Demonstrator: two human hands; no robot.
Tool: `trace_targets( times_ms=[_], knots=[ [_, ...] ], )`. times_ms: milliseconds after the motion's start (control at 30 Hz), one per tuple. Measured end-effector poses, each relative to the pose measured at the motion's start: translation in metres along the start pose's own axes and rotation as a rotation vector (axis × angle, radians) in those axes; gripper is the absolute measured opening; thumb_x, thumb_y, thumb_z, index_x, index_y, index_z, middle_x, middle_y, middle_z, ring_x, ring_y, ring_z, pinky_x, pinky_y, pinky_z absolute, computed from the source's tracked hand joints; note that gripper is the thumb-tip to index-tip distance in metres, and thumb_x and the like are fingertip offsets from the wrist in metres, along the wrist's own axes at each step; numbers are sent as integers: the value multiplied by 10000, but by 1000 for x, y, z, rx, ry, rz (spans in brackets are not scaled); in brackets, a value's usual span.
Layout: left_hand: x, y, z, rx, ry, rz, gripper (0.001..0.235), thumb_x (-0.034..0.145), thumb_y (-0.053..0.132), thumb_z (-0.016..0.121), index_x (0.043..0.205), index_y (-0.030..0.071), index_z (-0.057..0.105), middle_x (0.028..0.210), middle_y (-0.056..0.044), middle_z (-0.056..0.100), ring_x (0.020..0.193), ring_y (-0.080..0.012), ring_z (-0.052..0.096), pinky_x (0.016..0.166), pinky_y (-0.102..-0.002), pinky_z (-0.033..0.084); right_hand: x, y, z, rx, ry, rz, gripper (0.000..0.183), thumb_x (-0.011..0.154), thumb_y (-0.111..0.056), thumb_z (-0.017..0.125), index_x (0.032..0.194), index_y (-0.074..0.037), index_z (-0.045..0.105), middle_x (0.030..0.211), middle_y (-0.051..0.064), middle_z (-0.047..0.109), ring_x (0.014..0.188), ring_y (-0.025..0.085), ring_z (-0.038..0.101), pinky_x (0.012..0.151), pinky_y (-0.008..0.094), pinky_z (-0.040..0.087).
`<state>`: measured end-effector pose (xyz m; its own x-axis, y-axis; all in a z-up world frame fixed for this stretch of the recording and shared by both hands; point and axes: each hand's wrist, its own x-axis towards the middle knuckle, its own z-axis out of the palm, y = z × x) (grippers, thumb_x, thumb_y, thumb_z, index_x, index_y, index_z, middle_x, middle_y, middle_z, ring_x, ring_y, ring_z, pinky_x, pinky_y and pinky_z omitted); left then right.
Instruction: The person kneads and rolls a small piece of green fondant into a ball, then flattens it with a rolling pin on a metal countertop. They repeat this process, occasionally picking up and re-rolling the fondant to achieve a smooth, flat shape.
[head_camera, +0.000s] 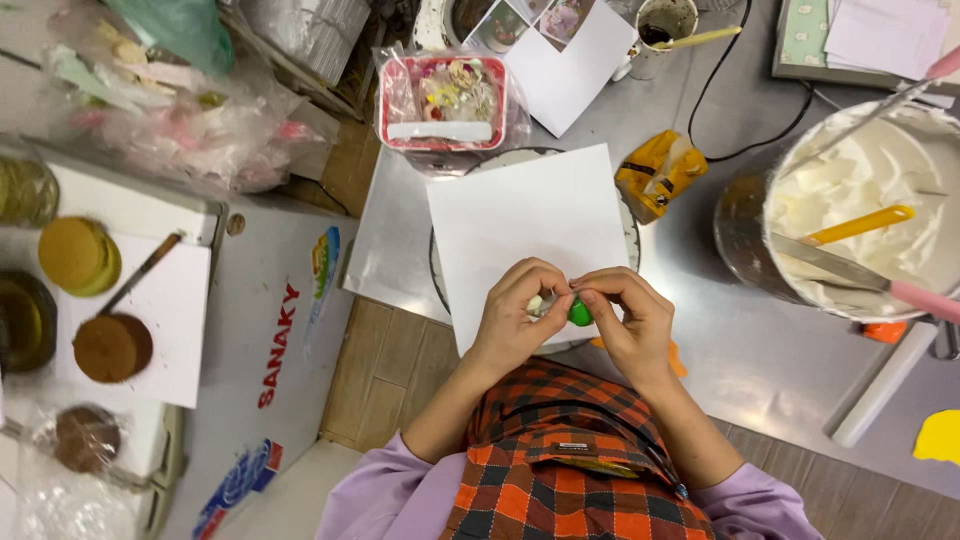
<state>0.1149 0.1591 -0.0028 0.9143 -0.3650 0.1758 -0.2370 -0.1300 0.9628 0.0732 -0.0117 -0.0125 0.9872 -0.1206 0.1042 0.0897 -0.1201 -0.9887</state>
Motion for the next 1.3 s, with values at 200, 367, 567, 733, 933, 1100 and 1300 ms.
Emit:
trace_targets(
  times_ms=[200,367,567,733,933,1100,1300],
  knots=[
    [36,-12,-33,-7,-47,19,80,932,77,743,972,34,688,977,-50,678,910,-173,653,787,-298,526,40,-6,25,-91,42,20,87,958,-22,697,1021,20,741,1047,118,741,945,165,716,818,262,587],
    [72,-20,-42,-125,-102,-34,62,948,71,712,953,30,666,969,-51,658,873,-180,646,771,-302,536,65,7,35,-69,106,45,51,988,-22,670,997,24,688,1020,103,697,881,146,674,764,252,561],
    [102,-25,-44,133,-27,129,112,863,37,728,908,26,626,928,-71,647,881,-255,645,793,-368,526,88,35,43,-24,176,68,70,1055,-57,597,1037,11,602,1068,96,642,885,139,621,769,246,524],
    [110,-23,-52,172,-19,119,112,833,26,718,886,32,620,904,-70,631,872,-261,626,779,-374,519,98,46,45,97,151,66,95,1077,-83,576,1037,3,579,1066,87,617,958,158,665,811,261,537],
    [97,-35,-53,160,-47,67,98,808,14,698,857,31,615,878,-57,619,845,-227,614,748,-347,512,113,51,43,253,153,89,114,1099,-114,553,1040,-17,558,1039,69,591,989,185,703,897,323,599],
    [61,-68,-49,-47,-142,-132,109,887,37,676,821,96,613,868,-3,629,773,-115,591,658,-288,465,105,64,-3,285,428,124,93,1093,-140,556,1050,-58,551,950,49,613,791,150,669,717,332,584],
    [40,-120,-55,-1042,-49,-381,485,809,-10,569,1282,98,546,1236,-95,554,1074,-163,507,959,-295,418,-24,135,-82,-69,430,217,126,1095,-154,561,1019,-56,585,913,26,612,719,124,592,587,283,496]
  ],
)
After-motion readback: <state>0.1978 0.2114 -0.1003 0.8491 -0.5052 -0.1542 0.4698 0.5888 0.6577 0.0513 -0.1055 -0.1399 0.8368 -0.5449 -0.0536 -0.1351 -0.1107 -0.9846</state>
